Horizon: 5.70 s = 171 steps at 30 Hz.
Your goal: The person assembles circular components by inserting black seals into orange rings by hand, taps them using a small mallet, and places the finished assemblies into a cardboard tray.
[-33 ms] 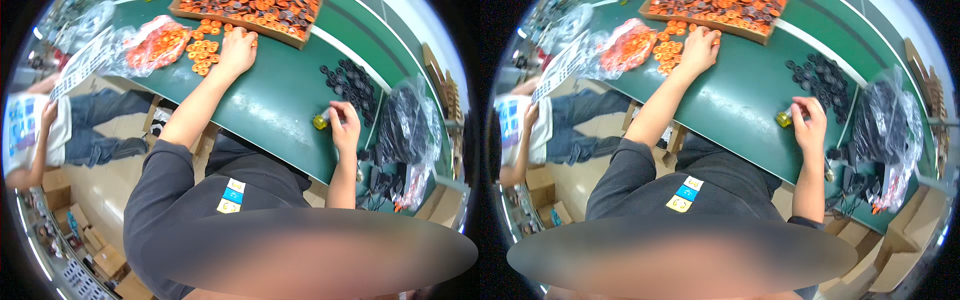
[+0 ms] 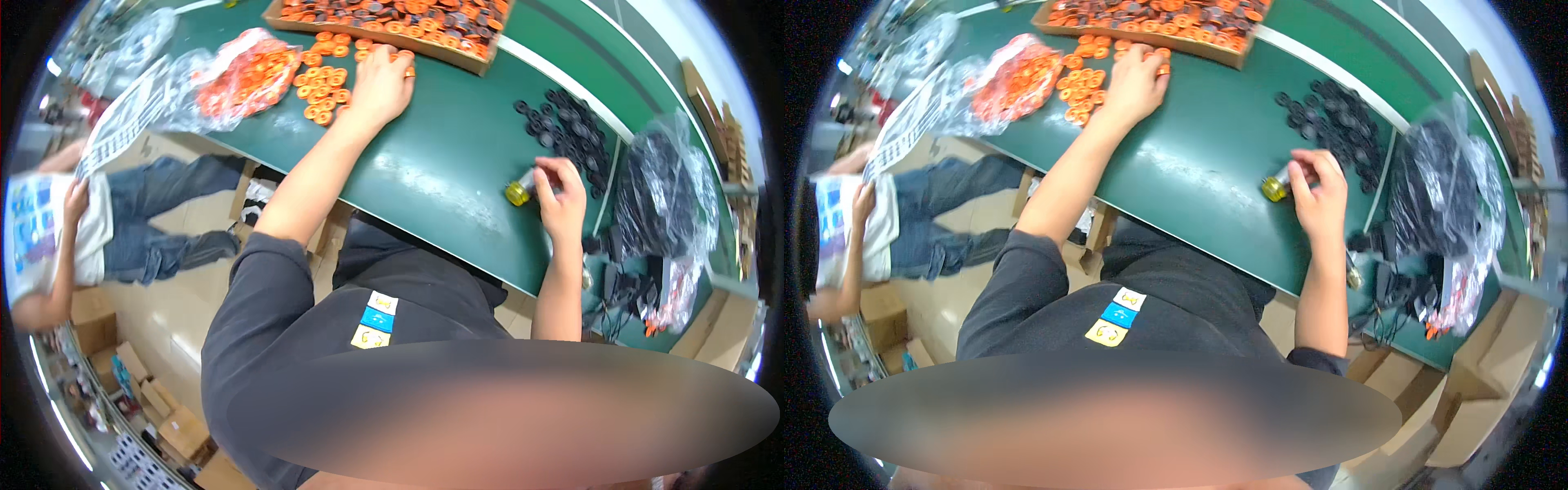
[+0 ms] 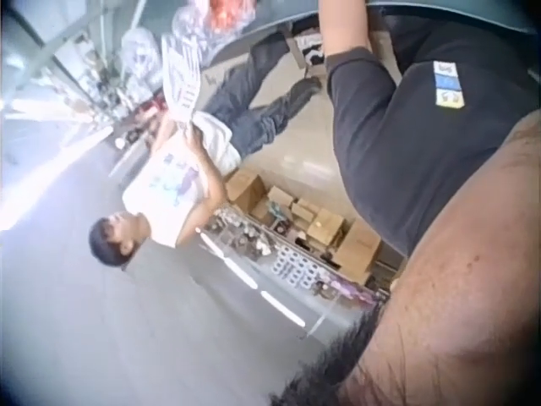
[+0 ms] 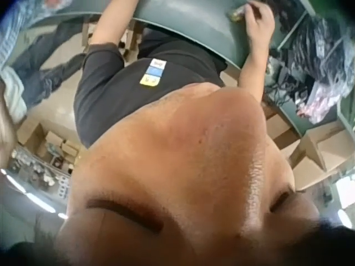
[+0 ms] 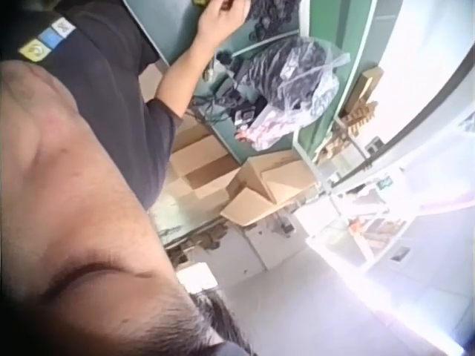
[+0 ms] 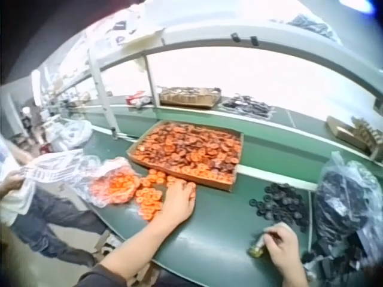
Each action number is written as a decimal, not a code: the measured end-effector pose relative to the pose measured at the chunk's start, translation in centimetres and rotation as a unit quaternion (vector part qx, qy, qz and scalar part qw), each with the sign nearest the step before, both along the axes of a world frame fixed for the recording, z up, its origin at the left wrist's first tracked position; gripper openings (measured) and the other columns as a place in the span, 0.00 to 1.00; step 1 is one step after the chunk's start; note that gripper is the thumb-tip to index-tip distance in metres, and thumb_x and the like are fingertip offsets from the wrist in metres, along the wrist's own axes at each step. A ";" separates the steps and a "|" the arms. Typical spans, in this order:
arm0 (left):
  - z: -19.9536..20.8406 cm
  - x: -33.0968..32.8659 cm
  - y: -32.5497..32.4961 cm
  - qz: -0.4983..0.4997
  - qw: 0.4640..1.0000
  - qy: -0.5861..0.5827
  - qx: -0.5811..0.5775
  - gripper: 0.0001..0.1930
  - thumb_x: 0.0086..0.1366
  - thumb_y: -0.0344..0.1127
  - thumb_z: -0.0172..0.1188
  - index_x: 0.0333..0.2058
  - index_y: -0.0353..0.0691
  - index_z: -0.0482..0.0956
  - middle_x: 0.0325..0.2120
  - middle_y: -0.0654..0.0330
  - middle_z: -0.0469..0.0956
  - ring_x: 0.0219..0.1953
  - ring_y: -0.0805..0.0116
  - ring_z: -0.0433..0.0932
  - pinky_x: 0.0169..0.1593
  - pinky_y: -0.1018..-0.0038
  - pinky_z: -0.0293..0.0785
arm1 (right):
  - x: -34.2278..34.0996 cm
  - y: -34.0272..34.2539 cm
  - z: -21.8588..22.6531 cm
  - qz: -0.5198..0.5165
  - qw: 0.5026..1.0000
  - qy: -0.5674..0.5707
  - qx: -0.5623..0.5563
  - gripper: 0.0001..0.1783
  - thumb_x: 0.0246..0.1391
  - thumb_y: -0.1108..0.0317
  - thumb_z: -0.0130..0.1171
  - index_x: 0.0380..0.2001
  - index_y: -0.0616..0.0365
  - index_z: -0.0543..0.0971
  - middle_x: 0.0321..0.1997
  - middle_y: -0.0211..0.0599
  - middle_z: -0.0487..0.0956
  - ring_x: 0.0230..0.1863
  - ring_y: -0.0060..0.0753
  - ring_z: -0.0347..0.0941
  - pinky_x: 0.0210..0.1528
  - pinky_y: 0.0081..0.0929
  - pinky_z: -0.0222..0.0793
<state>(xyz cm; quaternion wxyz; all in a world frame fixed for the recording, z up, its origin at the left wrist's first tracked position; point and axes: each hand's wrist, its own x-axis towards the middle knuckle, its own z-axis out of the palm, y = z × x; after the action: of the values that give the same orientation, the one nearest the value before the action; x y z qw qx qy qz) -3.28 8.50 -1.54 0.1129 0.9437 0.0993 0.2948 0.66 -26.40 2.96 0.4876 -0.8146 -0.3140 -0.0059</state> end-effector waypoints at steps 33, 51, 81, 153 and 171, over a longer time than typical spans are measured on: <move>3.6 -3.0 -5.1 -0.160 0.984 0.069 -0.032 0.16 0.58 0.40 0.67 0.44 0.42 0.82 0.49 0.53 0.74 0.54 0.52 0.72 0.59 0.61 0.69 | 3.1 1.4 2.2 -0.080 0.970 -0.107 -0.202 0.15 0.50 0.73 0.65 0.43 0.55 0.82 0.39 0.37 0.73 0.33 0.34 0.75 0.40 0.31 0.74; 3.6 1.4 -11.5 -0.294 0.917 -0.017 -0.267 0.07 0.59 0.34 0.63 0.34 0.39 0.80 0.32 0.53 0.80 0.41 0.51 0.80 0.44 0.57 0.75 | 2.2 2.4 -0.4 0.033 0.998 0.050 -0.015 0.19 0.60 0.76 0.59 0.54 0.63 0.74 0.47 0.33 0.75 0.37 0.20 0.69 0.43 0.19 0.70; 2.5 0.0 -13.2 -0.317 0.669 0.126 -0.661 0.17 0.64 0.25 0.63 0.51 0.30 0.76 0.43 0.56 0.81 0.47 0.71 0.81 0.54 0.76 0.77 | 0.3 2.8 -0.4 -0.007 0.996 -0.030 0.079 0.19 0.46 0.80 0.69 0.44 0.63 0.81 0.43 0.37 0.77 0.35 0.23 0.78 0.39 0.20 0.76; 2.6 -1.2 -15.2 -0.281 0.713 0.047 -0.641 0.12 0.66 0.23 0.58 0.48 0.29 0.79 0.38 0.57 0.80 0.40 0.73 0.81 0.46 0.77 0.78 | 0.3 2.9 -0.6 0.001 0.991 0.113 0.067 0.14 0.55 0.70 0.68 0.43 0.64 0.83 0.30 0.32 0.79 0.30 0.20 0.75 0.35 0.20 0.72; 2.7 -0.3 -14.8 -0.227 0.644 0.106 -0.722 0.11 0.66 0.26 0.61 0.45 0.29 0.78 0.37 0.54 0.83 0.39 0.71 0.82 0.47 0.76 0.79 | 1.7 2.6 -0.1 0.028 0.941 0.319 0.109 0.13 0.62 0.65 0.62 0.41 0.66 0.83 0.30 0.33 0.83 0.29 0.17 0.76 0.34 0.17 0.73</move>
<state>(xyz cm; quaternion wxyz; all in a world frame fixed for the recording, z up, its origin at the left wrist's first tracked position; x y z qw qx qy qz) -3.61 -6.33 1.12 0.8110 0.5802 0.0743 -0.0075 2.33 -23.79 2.87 0.6482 -0.7063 -0.1624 0.2339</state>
